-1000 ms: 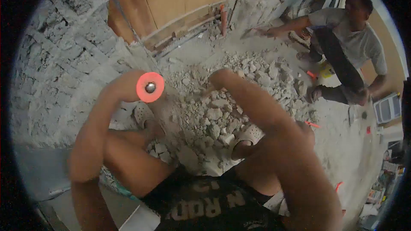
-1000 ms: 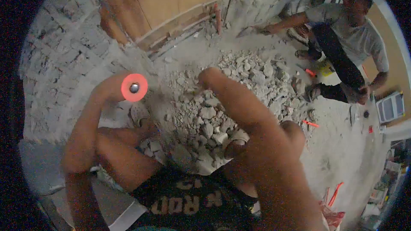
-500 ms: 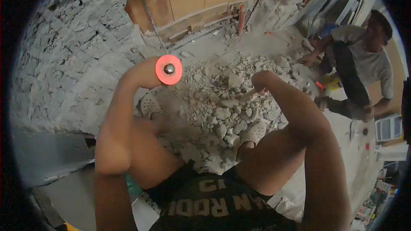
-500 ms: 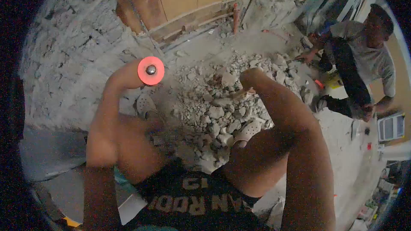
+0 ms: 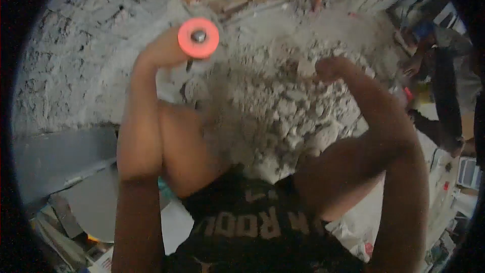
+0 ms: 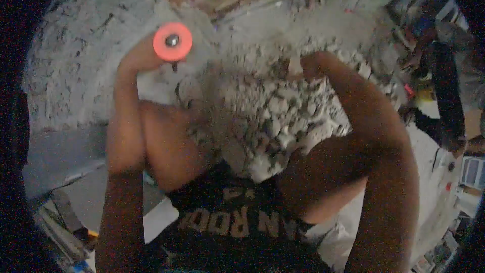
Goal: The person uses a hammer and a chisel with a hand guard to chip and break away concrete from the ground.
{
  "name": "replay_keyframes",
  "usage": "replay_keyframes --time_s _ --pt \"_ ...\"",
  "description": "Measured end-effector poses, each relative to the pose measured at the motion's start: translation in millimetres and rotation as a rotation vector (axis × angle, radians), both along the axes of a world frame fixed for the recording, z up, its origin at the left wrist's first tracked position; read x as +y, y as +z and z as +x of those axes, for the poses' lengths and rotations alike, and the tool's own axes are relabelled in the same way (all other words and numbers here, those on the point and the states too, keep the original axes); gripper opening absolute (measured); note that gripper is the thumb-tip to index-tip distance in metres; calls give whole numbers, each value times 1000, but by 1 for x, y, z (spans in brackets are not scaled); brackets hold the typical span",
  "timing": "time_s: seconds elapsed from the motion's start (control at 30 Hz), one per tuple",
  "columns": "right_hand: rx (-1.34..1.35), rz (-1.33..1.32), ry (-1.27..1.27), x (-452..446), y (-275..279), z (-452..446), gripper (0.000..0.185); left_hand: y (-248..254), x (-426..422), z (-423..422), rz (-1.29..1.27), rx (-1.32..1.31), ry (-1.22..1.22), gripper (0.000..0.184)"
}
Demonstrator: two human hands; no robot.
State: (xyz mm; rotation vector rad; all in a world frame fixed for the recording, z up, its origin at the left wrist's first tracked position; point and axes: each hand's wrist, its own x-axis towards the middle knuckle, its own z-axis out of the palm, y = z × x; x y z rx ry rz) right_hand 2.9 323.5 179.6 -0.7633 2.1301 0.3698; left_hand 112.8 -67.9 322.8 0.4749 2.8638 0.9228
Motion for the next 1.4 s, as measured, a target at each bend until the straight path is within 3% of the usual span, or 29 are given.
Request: replay_keyframes --time_s 0.07,0.17,0.23,0.33,0.47,0.53,0.67,0.77,0.83,1.03,1.17,1.23,1.37,1.4 --pt "-52 -13 -65 -5 -1 4 14 8 -1 -4 -17 -141 36 32" --pt "-145 76 62 -12 2 10 18 -1 -3 -10 -38 -202 -3 29" --pt "-123 56 -97 -11 10 8 17 3 4 -9 -89 -204 37 28" --pt "-149 98 -79 -10 12 6 16 4 6 -2 -69 -91 -8 29" --pt "-82 85 -117 -3 18 9 15 1 -1 -5 -65 -161 23 32" --pt "-3 62 -152 1 20 10 15 -1 -7 -5 -46 -82 96 49" --pt "19 78 -185 10 13 6 15 1 -19 -4 -120 94 105 47" --pt "69 -97 -79 17 22 11 16 9 -16 5 -74 236 36 40" --pt "45 -4 -136 10 25 13 16 10 -14 7 -143 304 134 34" --pt "-161 91 -48 -4 18 8 16 19 -3 11 -71 -13 168 34" --pt "-73 81 -57 -7 17 8 18 17 -1 12 -124 68 188 37" --pt "-97 15 -235 -4 16 6 18 18 0 12 -170 139 161 39" --pt "-114 -53 -268 1 12 1 18 14 -1 7 -123 202 125 40" --pt "-98 14 -180 -2 13 1 18 14 1 7 -142 193 144 40"
